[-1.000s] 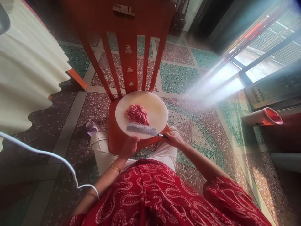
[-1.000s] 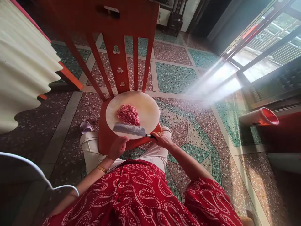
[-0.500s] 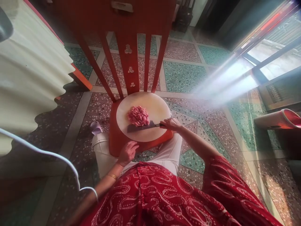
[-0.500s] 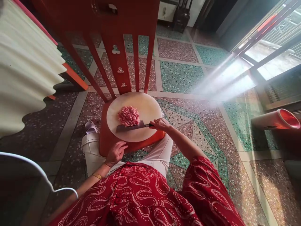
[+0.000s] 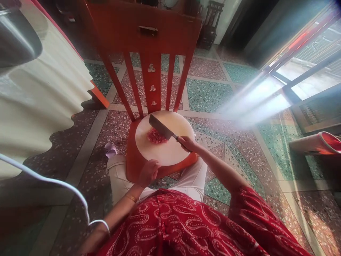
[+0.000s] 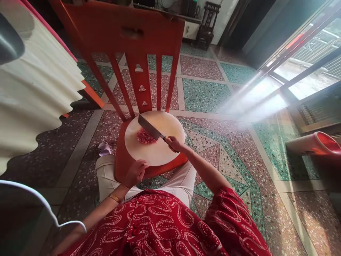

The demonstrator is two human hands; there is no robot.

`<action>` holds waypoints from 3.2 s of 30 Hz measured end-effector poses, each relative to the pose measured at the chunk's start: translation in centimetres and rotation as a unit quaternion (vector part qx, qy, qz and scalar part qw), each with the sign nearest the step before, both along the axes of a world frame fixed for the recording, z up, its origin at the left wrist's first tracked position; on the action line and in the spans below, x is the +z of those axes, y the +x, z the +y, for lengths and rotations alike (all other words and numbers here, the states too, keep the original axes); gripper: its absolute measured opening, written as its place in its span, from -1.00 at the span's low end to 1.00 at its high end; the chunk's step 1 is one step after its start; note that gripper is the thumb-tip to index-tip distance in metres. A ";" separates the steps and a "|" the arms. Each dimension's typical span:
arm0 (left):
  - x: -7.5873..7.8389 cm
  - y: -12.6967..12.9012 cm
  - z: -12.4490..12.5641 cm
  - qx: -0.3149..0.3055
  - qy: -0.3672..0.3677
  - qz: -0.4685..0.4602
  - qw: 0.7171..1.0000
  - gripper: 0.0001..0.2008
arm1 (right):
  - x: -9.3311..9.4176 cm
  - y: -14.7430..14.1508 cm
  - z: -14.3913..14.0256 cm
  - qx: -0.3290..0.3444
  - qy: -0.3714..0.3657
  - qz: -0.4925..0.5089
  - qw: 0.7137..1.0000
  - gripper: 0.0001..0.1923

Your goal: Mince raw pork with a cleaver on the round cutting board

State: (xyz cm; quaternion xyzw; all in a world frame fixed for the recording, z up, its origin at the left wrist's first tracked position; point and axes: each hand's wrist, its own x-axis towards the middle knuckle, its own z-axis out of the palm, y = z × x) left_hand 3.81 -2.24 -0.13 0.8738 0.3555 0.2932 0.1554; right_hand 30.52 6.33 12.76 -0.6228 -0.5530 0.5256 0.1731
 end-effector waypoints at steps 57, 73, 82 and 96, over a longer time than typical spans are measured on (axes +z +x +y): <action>-0.4 0.7 -0.5 0.003 -0.011 0.010 1.000 -0.63 | -1.0 -8.1 -7.0 0.055 0.252 -0.274 0.926 -0.51; 0.4 -1.6 -3.5 0.002 0.008 -0.034 0.999 -0.75 | -1.4 -10.2 -10.8 0.205 0.148 -0.344 0.905 -0.50; 0.9 -1.4 -2.9 0.034 0.014 -0.058 0.998 -0.74 | -2.6 -8.4 -6.5 0.156 0.167 -0.416 0.880 -0.47; 1.0 0.7 -0.6 -0.007 -0.011 -0.002 1.000 -0.73 | -3.0 -4.5 -6.4 -0.230 -0.011 0.143 0.963 -0.41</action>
